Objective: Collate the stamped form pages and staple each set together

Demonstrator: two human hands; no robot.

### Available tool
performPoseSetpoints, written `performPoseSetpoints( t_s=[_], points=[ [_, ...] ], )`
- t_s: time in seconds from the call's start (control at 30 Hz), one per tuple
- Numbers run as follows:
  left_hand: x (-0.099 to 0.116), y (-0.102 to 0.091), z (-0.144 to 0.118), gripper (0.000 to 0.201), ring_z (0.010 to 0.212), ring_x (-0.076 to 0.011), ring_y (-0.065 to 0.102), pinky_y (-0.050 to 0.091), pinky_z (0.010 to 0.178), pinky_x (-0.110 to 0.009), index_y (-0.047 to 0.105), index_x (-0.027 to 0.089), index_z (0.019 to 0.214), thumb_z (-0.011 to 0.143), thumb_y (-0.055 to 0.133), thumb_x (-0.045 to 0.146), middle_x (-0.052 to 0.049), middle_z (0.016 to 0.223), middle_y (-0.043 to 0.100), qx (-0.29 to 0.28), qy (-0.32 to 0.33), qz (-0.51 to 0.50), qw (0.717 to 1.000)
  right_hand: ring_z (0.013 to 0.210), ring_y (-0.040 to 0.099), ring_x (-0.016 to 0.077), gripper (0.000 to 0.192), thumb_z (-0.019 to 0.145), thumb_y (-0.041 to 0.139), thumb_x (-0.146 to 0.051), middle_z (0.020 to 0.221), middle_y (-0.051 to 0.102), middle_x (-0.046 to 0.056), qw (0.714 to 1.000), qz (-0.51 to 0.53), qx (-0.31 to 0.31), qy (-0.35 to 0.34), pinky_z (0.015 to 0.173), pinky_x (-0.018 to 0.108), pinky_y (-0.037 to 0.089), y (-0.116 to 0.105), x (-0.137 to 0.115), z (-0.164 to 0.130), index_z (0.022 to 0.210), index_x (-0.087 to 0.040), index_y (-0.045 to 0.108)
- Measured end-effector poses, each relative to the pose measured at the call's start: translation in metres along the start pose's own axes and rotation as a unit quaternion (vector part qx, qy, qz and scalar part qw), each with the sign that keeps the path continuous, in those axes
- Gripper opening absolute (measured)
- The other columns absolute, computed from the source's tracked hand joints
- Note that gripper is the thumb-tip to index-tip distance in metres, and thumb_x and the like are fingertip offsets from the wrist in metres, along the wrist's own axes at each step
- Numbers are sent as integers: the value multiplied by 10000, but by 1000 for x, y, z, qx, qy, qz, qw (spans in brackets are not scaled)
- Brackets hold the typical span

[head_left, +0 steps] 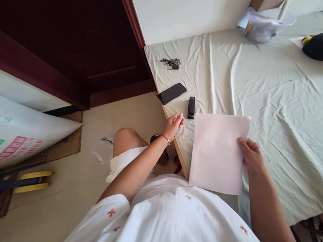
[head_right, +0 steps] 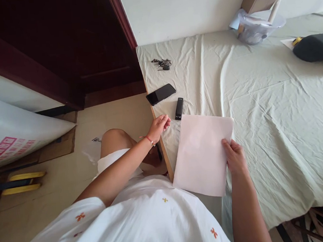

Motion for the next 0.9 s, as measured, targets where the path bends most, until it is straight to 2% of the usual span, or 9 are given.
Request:
performPoseSetpoints(
  t_s=[0.1, 0.2, 0.3, 0.4, 0.53, 0.7, 0.83, 0.9],
  points=[
    [-7, -1, -36, 591, 746, -151, 642, 467, 654, -253, 689, 169, 927, 789, 669, 743, -64, 859, 721, -54, -48, -155, 985, 607, 696, 175, 383, 675, 890, -509, 806, 786, 19, 997, 47, 26, -46, 538, 277, 549, 0, -3, 2, 911, -229, 778],
    [-14, 3, -66, 695, 959, -226, 700, 531, 813, -321, 730, 161, 1059, 761, 666, 786, -130, 1064, 759, -141, -116, -265, 947, 648, 692, 158, 354, 710, 870, -514, 839, 785, 11, 995, 67, 10, -77, 596, 274, 552, 24, 0, 13, 922, -243, 784],
    [-23, 5, -85, 677, 923, -259, 722, 530, 841, -356, 764, 145, 986, 706, 742, 761, -137, 989, 781, -181, -178, -281, 925, 689, 681, 150, 324, 784, 818, -515, 873, 777, 7, 994, 46, -35, -89, 632, 266, 536, 54, 8, 22, 967, -251, 777],
    [-33, 6, -94, 527, 777, -237, 723, 524, 819, -359, 759, 124, 837, 662, 867, 609, -108, 820, 776, -164, -210, -234, 935, 664, 641, 145, 330, 831, 768, -530, 848, 753, 1, 993, 15, -66, -93, 616, 265, 504, 69, 18, 24, 997, -246, 758],
    [-40, 5, -93, 492, 691, -202, 702, 525, 776, -340, 716, 134, 728, 654, 876, 594, -58, 710, 742, -102, -198, -219, 950, 683, 598, 128, 315, 808, 796, -500, 845, 711, -14, 991, 2, -46, -128, 645, 251, 476, 61, 20, 26, 966, -237, 724],
    [-42, 2, -93, 509, 734, -242, 724, 545, 791, -381, 735, 113, 760, 652, 880, 589, -87, 725, 756, -85, -195, -204, 955, 673, 554, 117, 304, 746, 855, -434, 789, 659, -26, 990, -21, -79, -115, 640, 240, 436, 57, 21, 26, 908, -229, 699],
    [-41, -1, -94, 500, 766, -262, 741, 564, 821, -415, 763, 104, 876, 592, 948, 473, -103, 802, 786, -56, -211, -219, 951, 669, 540, 137, 311, 816, 760, -513, 796, 664, -4, 985, -86, -80, -125, 632, 263, 421, 58, 24, 25, 903, -222, 693],
    [-41, -2, -94, 504, 810, -275, 752, 568, 860, -432, 764, 106, 905, 573, 964, 428, -106, 830, 793, -42, -214, -238, 946, 639, 492, 134, 328, 847, 706, -541, 735, 617, -15, 977, -147, -67, -140, 595, 260, 380, 56, 24, 26, 864, -215, 680]
  ],
)
Point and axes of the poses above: each hand's wrist, its own z-axis towards the middle knuckle, its own y-axis out of the palm, x = y × z, the point moved 4 cm from there along z, towards the middle knuckle
